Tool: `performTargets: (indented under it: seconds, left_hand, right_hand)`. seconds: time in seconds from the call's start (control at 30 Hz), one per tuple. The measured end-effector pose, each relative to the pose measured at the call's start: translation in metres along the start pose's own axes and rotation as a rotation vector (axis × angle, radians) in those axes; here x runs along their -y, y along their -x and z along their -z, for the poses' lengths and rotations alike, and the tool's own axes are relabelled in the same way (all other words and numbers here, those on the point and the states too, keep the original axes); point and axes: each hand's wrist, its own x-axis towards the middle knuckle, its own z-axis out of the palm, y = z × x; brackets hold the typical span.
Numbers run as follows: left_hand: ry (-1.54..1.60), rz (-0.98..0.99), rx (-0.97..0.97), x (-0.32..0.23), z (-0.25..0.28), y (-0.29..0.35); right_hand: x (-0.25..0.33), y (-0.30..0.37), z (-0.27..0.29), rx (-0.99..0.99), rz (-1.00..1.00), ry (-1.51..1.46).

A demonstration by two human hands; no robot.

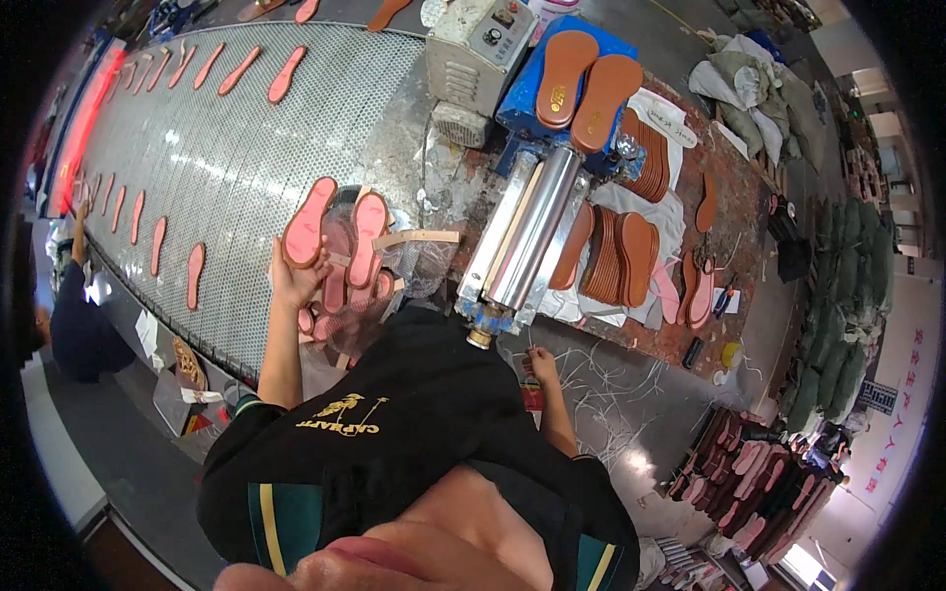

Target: The worker is applying adhesive to shoe soles using a roller machine and placing the soles on a conveyor belt.

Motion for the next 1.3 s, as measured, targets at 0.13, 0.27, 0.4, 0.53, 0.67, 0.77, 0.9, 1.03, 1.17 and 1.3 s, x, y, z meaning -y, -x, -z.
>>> performTargets:
  seconds: [0.13, 0.27, 0.4, 0.53, 0.67, 0.77, 0.9, 1.03, 1.17, 1.3]
  left_hand:
    - [0.03, 0.036, 0.086, -0.054, 0.004, -0.067]
    - [-0.079, 0.052, 0.331, -0.104, -0.05, -0.15]
    - [-0.106, 0.165, -0.113, -0.132, 0.021, -0.198]
    - [-0.471, 0.105, -0.372, -0.104, 0.07, -0.239]
    - [-0.778, -0.11, -0.167, -0.05, 0.038, -0.23]
    - [-0.92, -0.22, -0.036, -0.025, -0.005, -0.175]
    - [-0.876, -0.215, 0.111, 0.023, -0.04, -0.117]
    - [-0.881, -0.155, 0.174, 0.079, -0.081, -0.068]
    - [-0.927, -0.064, 0.132, 0.108, -0.094, -0.034]
    - [-0.934, -0.043, 0.171, 0.121, -0.126, -0.021]
  right_hand:
    - [-0.016, 0.01, -0.013, -0.005, -0.015, -0.088]
    - [-0.098, 0.005, -0.017, -0.16, 0.16, -0.059]
    - [-0.073, 0.047, -0.045, -0.084, -0.024, -0.045]
    - [-0.067, 0.075, -0.058, -0.279, 0.105, -0.091]
    - [-0.054, 0.072, -0.017, -0.506, 0.268, 0.161]
    - [0.013, 0.067, 0.031, -0.543, 0.451, 0.078]
    - [0.11, 0.051, 0.091, -0.902, 0.696, 0.123]
    - [0.165, 0.044, 0.137, -1.087, 0.624, 0.278]
    - [0.189, 0.022, 0.153, -1.1, 0.428, 0.531]
    - [0.178, 0.006, 0.176, -0.929, 0.428, 0.545]
